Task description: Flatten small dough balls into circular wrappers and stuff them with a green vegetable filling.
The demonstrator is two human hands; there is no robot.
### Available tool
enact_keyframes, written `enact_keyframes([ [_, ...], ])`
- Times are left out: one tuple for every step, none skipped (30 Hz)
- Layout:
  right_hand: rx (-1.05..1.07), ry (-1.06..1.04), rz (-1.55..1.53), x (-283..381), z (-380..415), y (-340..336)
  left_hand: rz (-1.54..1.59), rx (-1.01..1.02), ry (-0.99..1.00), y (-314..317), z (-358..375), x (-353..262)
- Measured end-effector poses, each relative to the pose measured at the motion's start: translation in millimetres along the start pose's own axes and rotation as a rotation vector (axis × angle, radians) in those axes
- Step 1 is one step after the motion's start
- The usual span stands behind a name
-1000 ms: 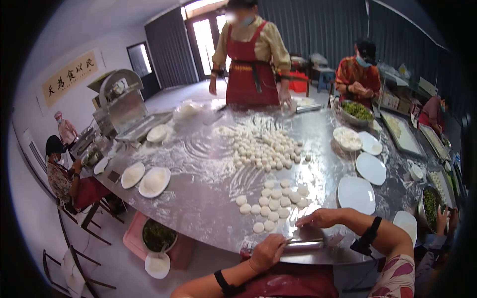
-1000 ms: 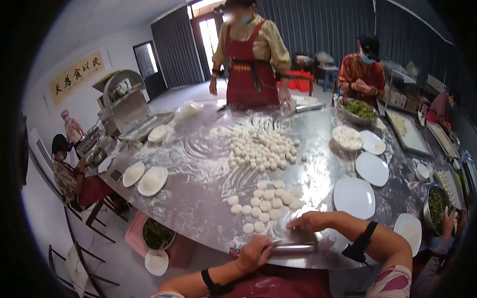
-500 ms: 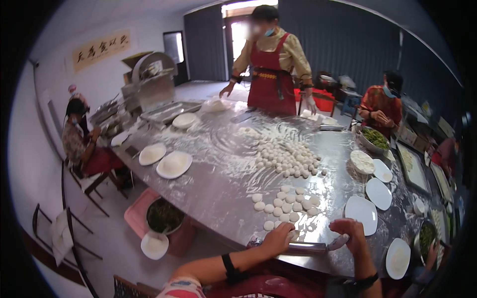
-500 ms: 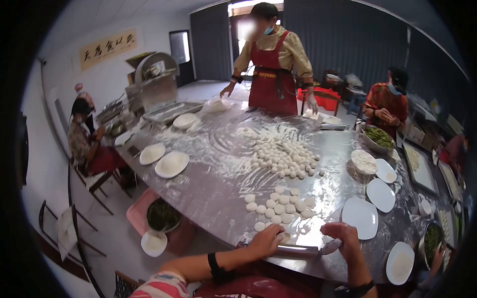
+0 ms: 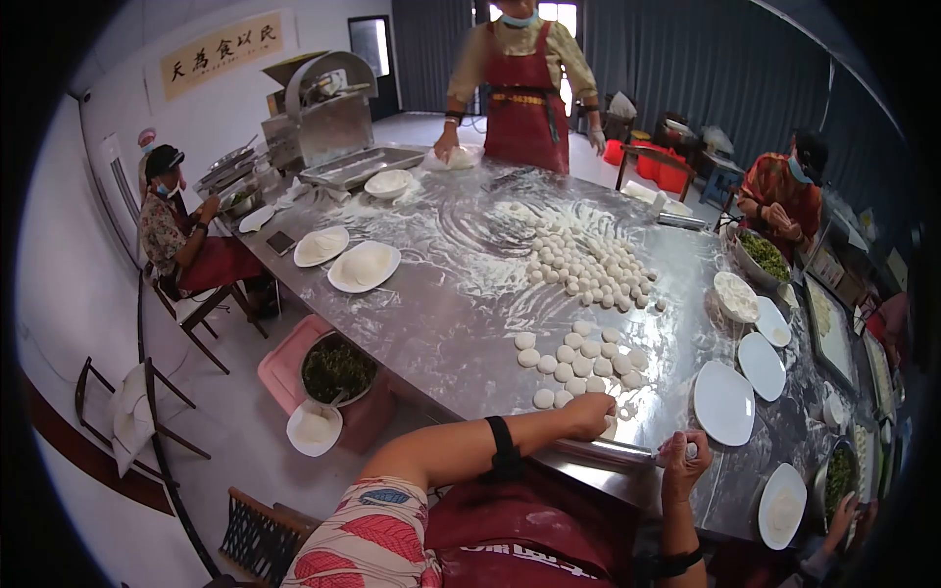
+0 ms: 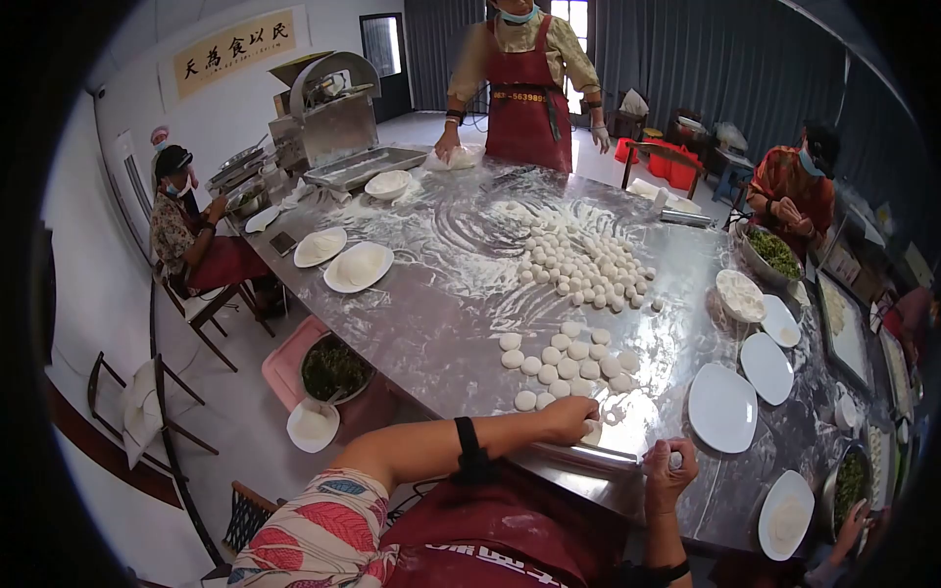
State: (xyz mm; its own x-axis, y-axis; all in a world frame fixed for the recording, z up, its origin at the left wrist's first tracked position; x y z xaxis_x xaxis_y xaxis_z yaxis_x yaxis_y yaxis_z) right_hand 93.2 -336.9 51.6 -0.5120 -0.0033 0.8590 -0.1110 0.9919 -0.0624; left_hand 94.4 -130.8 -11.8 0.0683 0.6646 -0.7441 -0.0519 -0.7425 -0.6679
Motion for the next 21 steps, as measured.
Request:
enact_keyframes([
  [-0.004,-0.005,0.005,3.9,0.0,0.5,-0.016,0.003,-0.002,-2.8,-3.4,-1.6],
  [-0.012,-0.009,0.008,6.7,1.0,0.0,0.045,-0.027,0.000,-8.1,-7.6,-4.5],
  [-0.016,0.012,0.003,5.3,3.7,-1.9,0.113,-0.038,-0.002,-9.2,-8.0,-5.6],
  [-0.030,0.021,-0.008,2.9,6.3,-3.6,0.170,-0.052,0.006,-12.6,-10.0,-6.9],
  [-0.051,0.022,-0.024,-1.1,7.1,-4.4,0.218,-0.064,0.023,-17.9,-14.1,-8.6],
  [-0.055,-0.017,0.000,-8.1,9.7,-8.3,0.224,-0.033,0.032,-11.7,-15.3,-4.6],
  [-0.048,-0.058,0.017,-4.6,8.2,-6.4,0.151,0.031,-0.013,-3.8,-13.6,-1.1],
  [-0.039,-0.096,0.040,0.3,7.8,-5.8,0.094,0.015,0.003,-1.8,-11.9,2.2],
  [-0.026,-0.131,0.067,4.2,8.4,-6.0,0.043,-0.002,0.019,-1.2,-11.0,4.8],
  [-0.021,-0.121,0.085,0.3,8.1,-6.1,0.111,-0.060,0.011,-8.4,-9.8,4.4],
  [-0.034,-0.124,0.079,-0.3,7.1,-7.6,0.181,-0.119,0.002,-15.8,-8.2,4.7],
  [-0.042,-0.125,0.072,-0.5,6.9,-7.1,0.254,-0.180,-0.013,-22.9,-4.8,5.0],
  [-0.048,-0.123,0.062,0.0,7.1,-4.6,0.303,-0.179,-0.018,-25.2,0.6,0.8],
  [-0.066,-0.134,0.097,6.3,7.2,-4.0,0.351,-0.180,-0.026,-26.8,7.8,-4.5],
  [-0.080,-0.134,0.102,3.1,8.2,-4.5,0.403,-0.181,-0.036,-27.0,14.9,-8.5],
  [-0.093,-0.135,0.108,-2.7,10.3,-5.2,0.413,-0.142,-0.070,-20.5,20.3,-7.7],
  [-0.106,-0.138,0.115,-6.2,10.9,-6.8,0.434,-0.144,-0.097,-19.9,25.4,-7.9],
  [-0.111,-0.147,0.108,-5.4,10.9,-7.5,0.457,-0.145,-0.123,-19.8,29.9,-8.8],
  [-0.117,-0.155,0.103,-3.3,11.9,-6.9,0.481,-0.144,-0.149,-17.0,32.1,-7.2],
  [-0.123,-0.161,0.098,-1.4,13.4,-5.7,0.497,-0.202,-0.095,-15.9,28.2,1.5],
  [-0.131,-0.179,0.105,1.5,14.0,-4.7,0.498,-0.234,-0.088,-16.8,28.5,4.1],
])
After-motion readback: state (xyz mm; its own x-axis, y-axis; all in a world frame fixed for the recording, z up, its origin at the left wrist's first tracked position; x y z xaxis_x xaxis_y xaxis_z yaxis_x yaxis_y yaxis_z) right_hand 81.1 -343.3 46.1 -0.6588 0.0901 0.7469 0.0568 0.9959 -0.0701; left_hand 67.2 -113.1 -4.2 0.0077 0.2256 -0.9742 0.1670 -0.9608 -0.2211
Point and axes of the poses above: each hand's wrist, its own z-axis away from the middle knuckle, its own y-axis out of the palm, x = y × z, the point moved 9 cm from there along -z, towards the middle knuckle, and after that the axes turned 1 degree about z, right-handed, at the moved point
